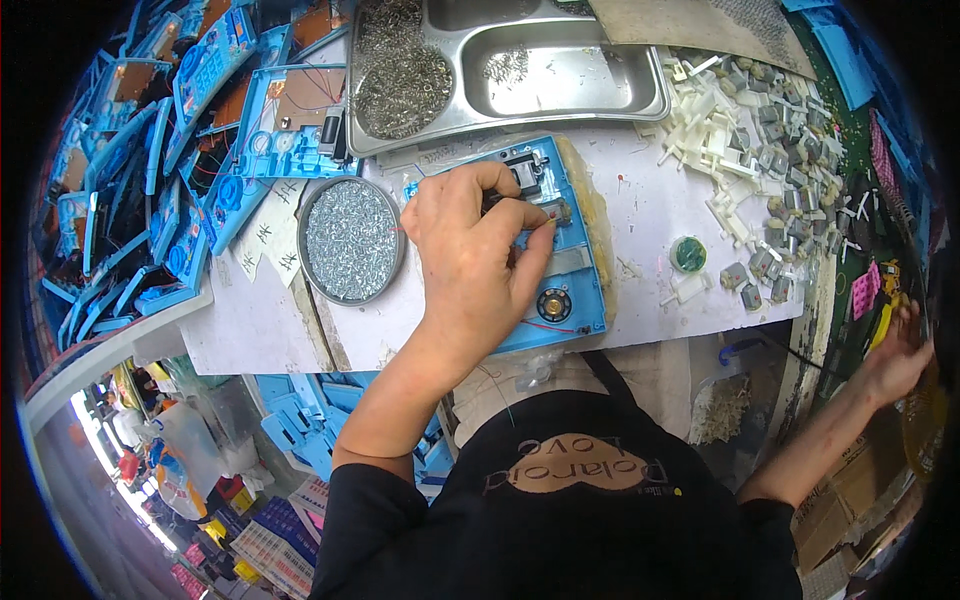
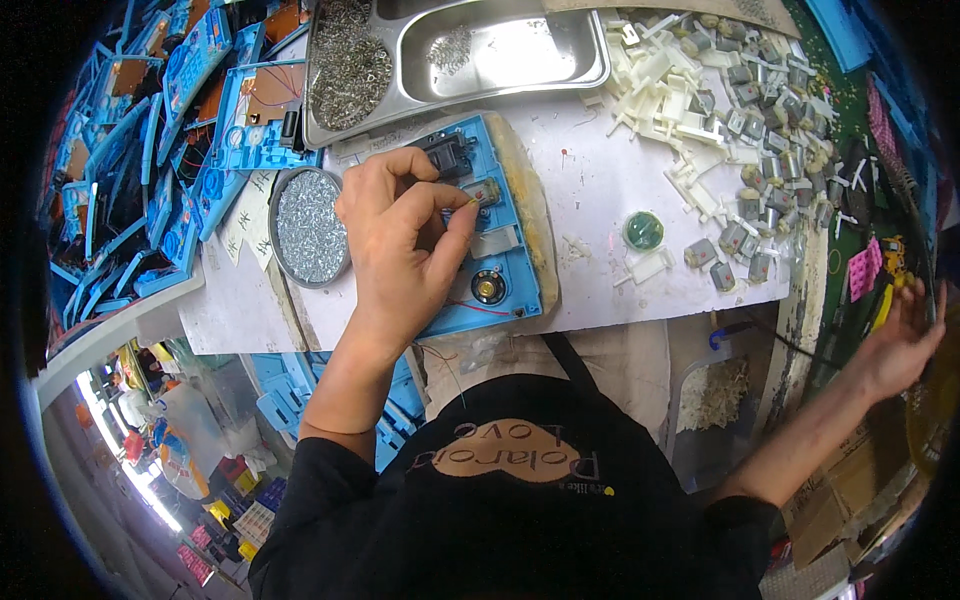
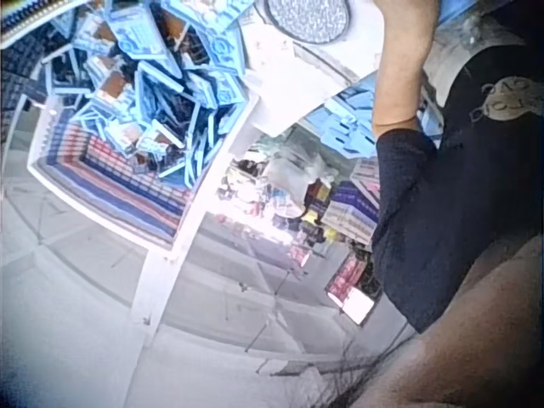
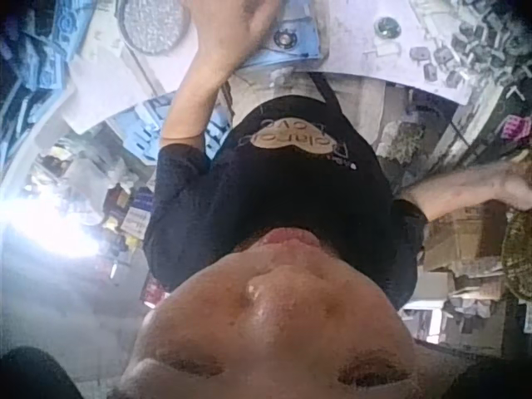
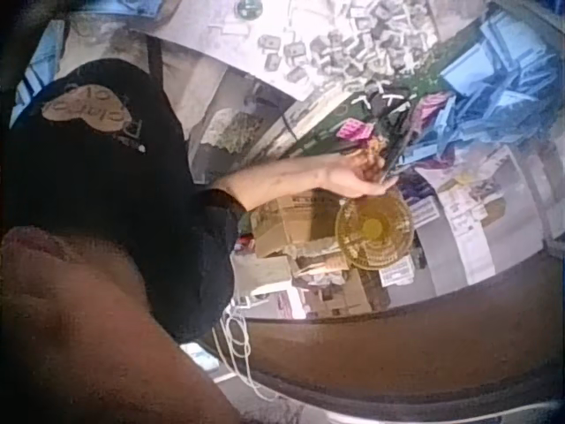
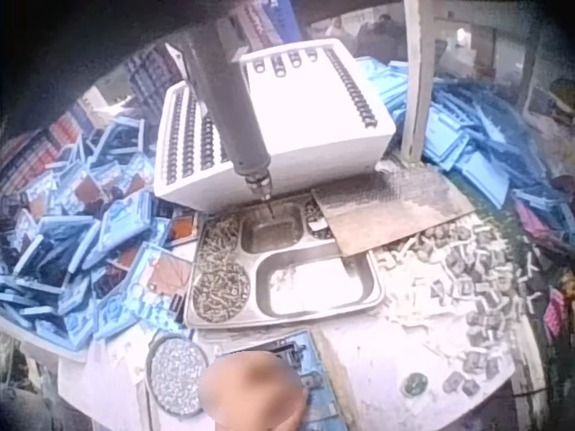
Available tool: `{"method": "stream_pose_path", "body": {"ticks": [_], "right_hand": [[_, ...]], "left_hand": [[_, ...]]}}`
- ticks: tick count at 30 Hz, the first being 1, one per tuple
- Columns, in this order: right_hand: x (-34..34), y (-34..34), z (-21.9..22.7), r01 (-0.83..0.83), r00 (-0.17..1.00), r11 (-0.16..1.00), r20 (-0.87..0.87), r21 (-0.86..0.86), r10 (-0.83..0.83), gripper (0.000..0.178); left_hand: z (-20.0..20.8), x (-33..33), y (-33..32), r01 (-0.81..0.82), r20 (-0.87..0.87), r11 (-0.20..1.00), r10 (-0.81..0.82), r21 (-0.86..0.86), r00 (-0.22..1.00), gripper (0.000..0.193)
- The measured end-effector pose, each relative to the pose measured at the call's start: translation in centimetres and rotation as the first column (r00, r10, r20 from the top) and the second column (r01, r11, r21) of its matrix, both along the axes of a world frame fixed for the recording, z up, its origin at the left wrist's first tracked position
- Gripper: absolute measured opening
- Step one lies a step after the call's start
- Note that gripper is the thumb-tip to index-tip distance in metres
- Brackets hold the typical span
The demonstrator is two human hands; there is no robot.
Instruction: The recorder is assembling an electronic device, involving soldering, inserting components, and using a power screwdriver to secure the casing.
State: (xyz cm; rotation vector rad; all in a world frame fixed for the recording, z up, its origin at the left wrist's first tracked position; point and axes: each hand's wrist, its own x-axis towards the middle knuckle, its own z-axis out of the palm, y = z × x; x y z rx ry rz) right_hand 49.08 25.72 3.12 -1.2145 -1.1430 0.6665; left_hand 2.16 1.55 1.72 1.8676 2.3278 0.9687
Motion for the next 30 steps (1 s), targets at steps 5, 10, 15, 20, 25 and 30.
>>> {"method": "stream_pose_path", "body": {"ticks": [5, 10, 15, 20, 25, 30], "right_hand": [[9.1, -2.8, 0.2, -0.39, 0.908, 0.921, -0.164, 0.01, 0.386, 0.056], [-5.0, -8.7, 1.1, -0.769, 0.606, 0.634, -0.415, -0.087, 0.679, 0.069], [-19.2, -12.4, -1.1, -0.816, 0.576, 0.557, -0.138, -0.157, 0.805, 0.047], [-23.0, -12.5, -1.3, -0.906, 0.408, 0.421, 0.193, -0.035, 0.893, 0.03], [-24.0, -12.6, -1.3, -0.916, 0.363, 0.399, 0.349, -0.036, 0.864, 0.032], [-24.4, -12.5, -1.2, -0.921, 0.345, 0.389, 0.399, -0.033, 0.85, 0.032]], "left_hand": [[0.1, -0.2, -0.1, -0.007, 0.032, 1.0, 0.008, -0.02, 0.999, 0.015], [0.4, -0.1, 0.2, 0.008, 0.013, 0.999, -0.008, -0.049, 1.0, 0.015], [0.3, -0.1, 0.2, 0.004, 0.003, 0.998, -0.004, -0.057, 1.0, 0.016], [0.1, -0.1, 0.2, -0.001, -0.006, 0.998, 0.001, -0.063, 1.0, 0.017], [0.2, -0.1, 0.3, 0.011, -0.025, 0.998, -0.012, -0.064, 1.0, 0.017], [0.2, -0.1, 0.3, 0.022, -0.043, 0.998, -0.024, -0.052, 0.999, 0.017]]}}
